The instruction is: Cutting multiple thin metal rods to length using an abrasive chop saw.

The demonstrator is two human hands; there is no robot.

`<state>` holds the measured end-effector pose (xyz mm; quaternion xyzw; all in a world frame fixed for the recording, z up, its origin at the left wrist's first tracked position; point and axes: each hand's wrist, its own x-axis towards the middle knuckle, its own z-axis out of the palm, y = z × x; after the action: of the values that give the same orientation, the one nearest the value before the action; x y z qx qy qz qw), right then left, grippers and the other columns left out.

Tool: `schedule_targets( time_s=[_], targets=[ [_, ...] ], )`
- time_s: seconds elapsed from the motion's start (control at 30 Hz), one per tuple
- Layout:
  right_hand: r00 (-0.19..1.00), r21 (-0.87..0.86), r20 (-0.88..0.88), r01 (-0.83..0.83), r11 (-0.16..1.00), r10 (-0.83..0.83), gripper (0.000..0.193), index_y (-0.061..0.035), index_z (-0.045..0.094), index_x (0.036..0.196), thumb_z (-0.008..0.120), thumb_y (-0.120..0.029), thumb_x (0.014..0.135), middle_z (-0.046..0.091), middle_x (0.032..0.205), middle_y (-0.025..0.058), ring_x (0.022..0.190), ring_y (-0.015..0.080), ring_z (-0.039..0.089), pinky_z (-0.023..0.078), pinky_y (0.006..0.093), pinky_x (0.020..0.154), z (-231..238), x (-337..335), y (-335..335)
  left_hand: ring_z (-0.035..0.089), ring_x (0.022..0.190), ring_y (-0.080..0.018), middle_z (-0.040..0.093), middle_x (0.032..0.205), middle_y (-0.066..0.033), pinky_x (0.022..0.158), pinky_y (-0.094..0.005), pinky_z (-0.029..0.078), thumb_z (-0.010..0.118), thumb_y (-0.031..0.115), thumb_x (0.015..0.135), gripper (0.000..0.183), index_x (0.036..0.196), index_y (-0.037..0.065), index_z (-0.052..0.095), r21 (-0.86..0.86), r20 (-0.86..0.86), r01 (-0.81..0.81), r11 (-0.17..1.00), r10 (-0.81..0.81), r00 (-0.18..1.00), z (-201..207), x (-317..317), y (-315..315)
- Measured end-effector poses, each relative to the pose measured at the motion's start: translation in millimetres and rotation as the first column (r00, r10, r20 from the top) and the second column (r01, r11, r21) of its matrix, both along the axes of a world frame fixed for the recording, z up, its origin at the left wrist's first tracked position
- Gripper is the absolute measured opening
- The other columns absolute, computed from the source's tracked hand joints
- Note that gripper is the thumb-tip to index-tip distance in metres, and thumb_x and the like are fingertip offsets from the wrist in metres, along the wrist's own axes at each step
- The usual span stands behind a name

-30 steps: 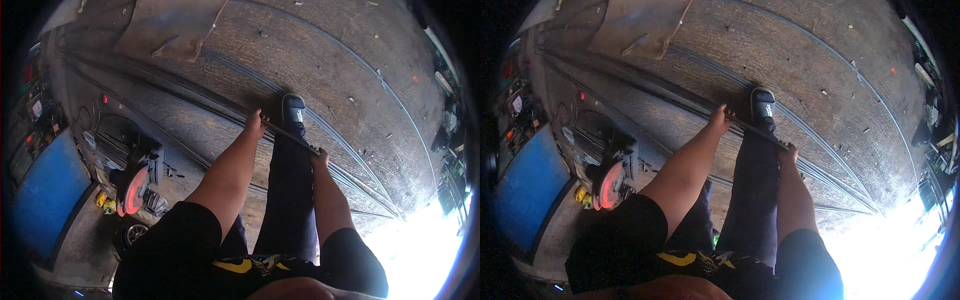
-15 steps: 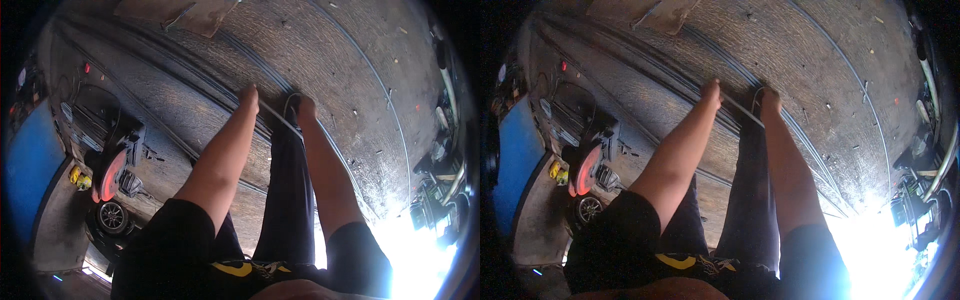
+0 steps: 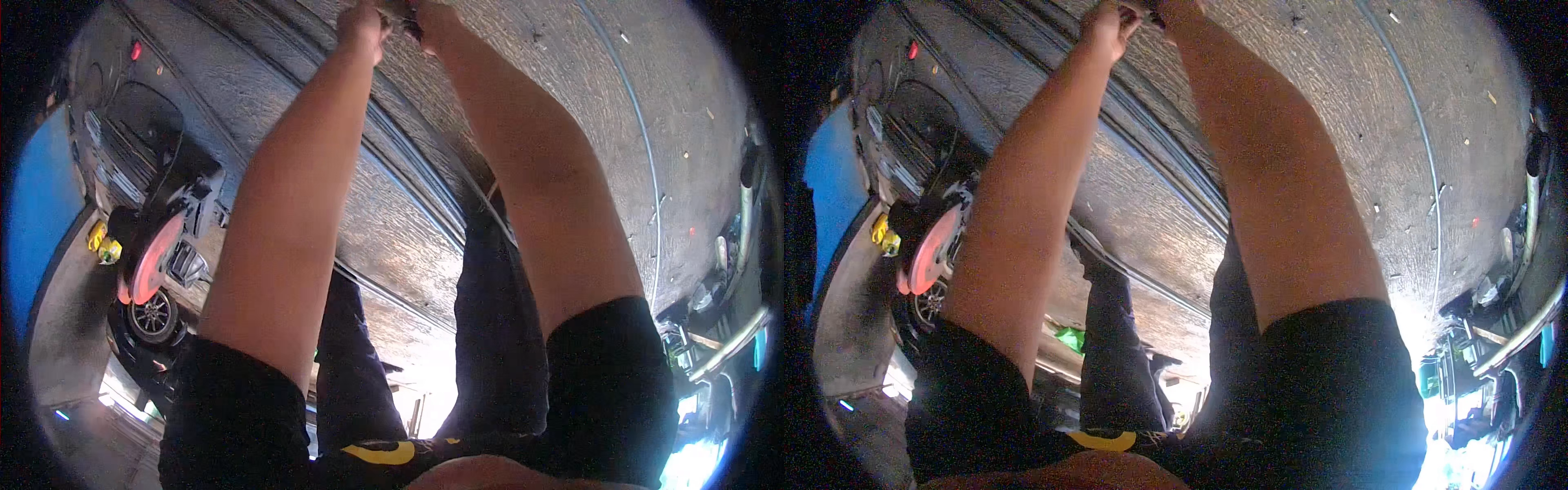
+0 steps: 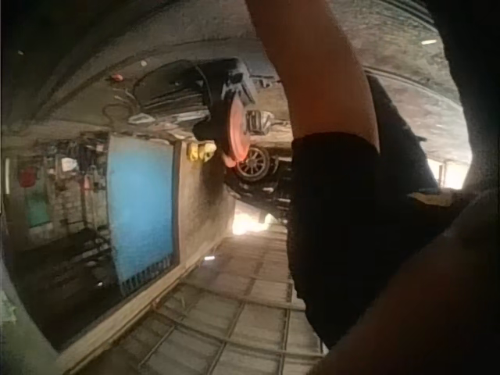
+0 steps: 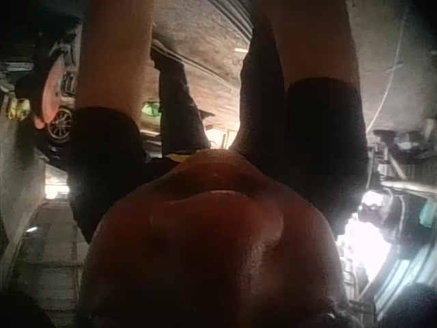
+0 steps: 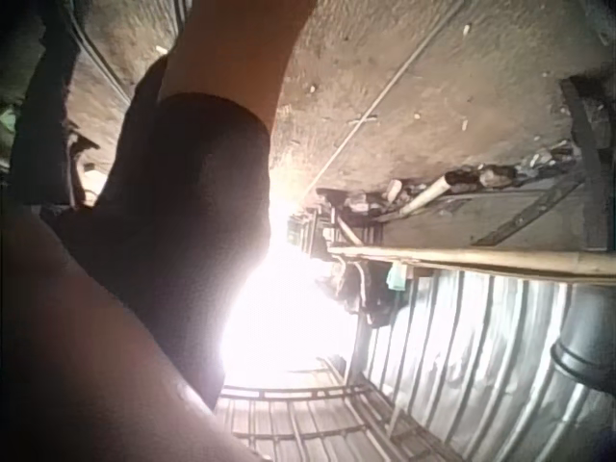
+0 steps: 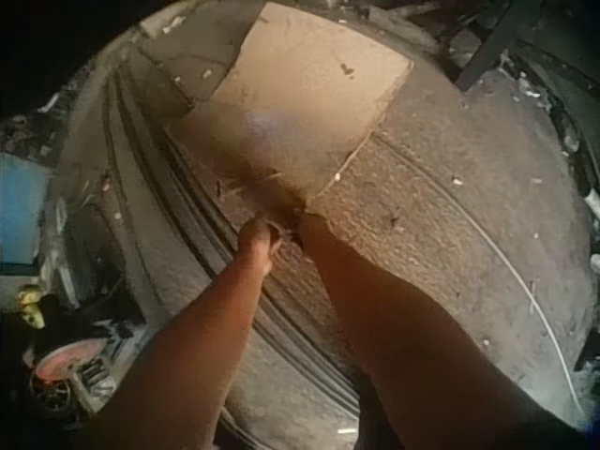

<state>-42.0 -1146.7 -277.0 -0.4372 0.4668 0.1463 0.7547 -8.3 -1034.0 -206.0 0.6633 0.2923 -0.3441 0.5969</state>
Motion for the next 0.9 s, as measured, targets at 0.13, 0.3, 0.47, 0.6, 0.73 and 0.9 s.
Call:
schedule_targets(
  time_s=[0.13,0.3,0.47,0.6,0.73,0.9],
  targets=[
    [0.978,0.205,0.084,0.168,0.964,-0.189,0.024,-0.0078,0.062,0.092,0.058,-0.031,0.088,0.058,0.072,0.0086,0.055,0.019,0.053,0.043,0.0325,0.046,56,9,-26,0.053,0.067,-0.0174,0.06,0.089,-0.0071,0.064,-0.0323,0.046,0.048,0.025,0.096,0.03,0.115,0.003,0.053,-0.236,0.141,-0.157,0.959,0.193,0.971,22,20,-41],
    [0.967,0.3,0.149,0.157,0.941,-0.208,0.023,-0.0065,0.061,0.096,0.056,-0.028,0.09,0.058,0.071,0.0087,0.055,0.0192,0.054,0.042,0.0316,0.044,106,23,-91,0.056,0.104,-0.0237,0.051,0.124,-0.0085,0.086,-0.0406,0.049,0.057,0.02,0.091,0.053,0.137,0.013,0.032,-0.311,0.273,-0.067,0.948,0.157,0.949,62,40,-102],
    [0.964,-0.001,0.224,0.144,0.99,-0.14,0.031,-0.0076,0.058,0.113,0.055,-0.028,0.09,0.06,0.094,0.015,0.078,0.0198,0.058,0.046,0.0374,0.063,104,6,-143,0.053,0.111,-0.0247,0.04,0.137,-0.0081,0.087,-0.0396,0.05,0.062,0.029,0.087,0.077,0.146,0.021,0.012,-0.566,0.428,0.267,0.78,0.001,0.904,66,26,-143],
    [0.714,-0.932,-0.327,-0.353,-0.084,0.619,0.033,-0.0091,0.054,0.118,0.057,-0.024,0.088,0.057,0.115,0.019,0.104,0.033,0.057,0.048,0.0381,0.087,98,-66,-198,0.055,0.104,-0.0278,0.049,0.124,-0.0104,0.083,-0.0432,0.051,0.057,0.002,0.085,0.057,0.133,0.017,0.03,-0.46,0.203,-0.07,0.885,0.182,0.962,55,-38,-200],
    [0.86,-0.971,-0.182,-0.233,0.05,0.477,0.038,-0.004,0.058,0.117,0.049,-0.03,0.09,0.062,0.111,0.017,0.104,0.0288,0.059,0.043,0.0351,0.09,102,-154,-238,0.04,0.122,-0.0265,0.036,0.136,-0.0165,0.104,-0.0368,0.032,0.057,0.001,0.085,0.069,0.14,0.009,0.017,-0.38,0.249,-0.014,0.925,0.116,0.962,53,-116,-257],
    [0.997,-0.648,0.025,-0.037,0.761,0.069,0.042,0.0009,0.055,0.119,0.051,-0.028,0.089,0.063,0.108,0.0172,0.099,0.0258,0.06,0.043,0.0342,0.088,145,-253,-265,0.035,0.125,-0.0239,0.031,0.138,-0.0132,0.108,-0.0386,0.027,0.055,0.001,0.086,0.066,0.139,0.013,0.017,-0.303,0.288,-0.092,0.949,0.183,0.94,82,-234,-291]
  ],
)
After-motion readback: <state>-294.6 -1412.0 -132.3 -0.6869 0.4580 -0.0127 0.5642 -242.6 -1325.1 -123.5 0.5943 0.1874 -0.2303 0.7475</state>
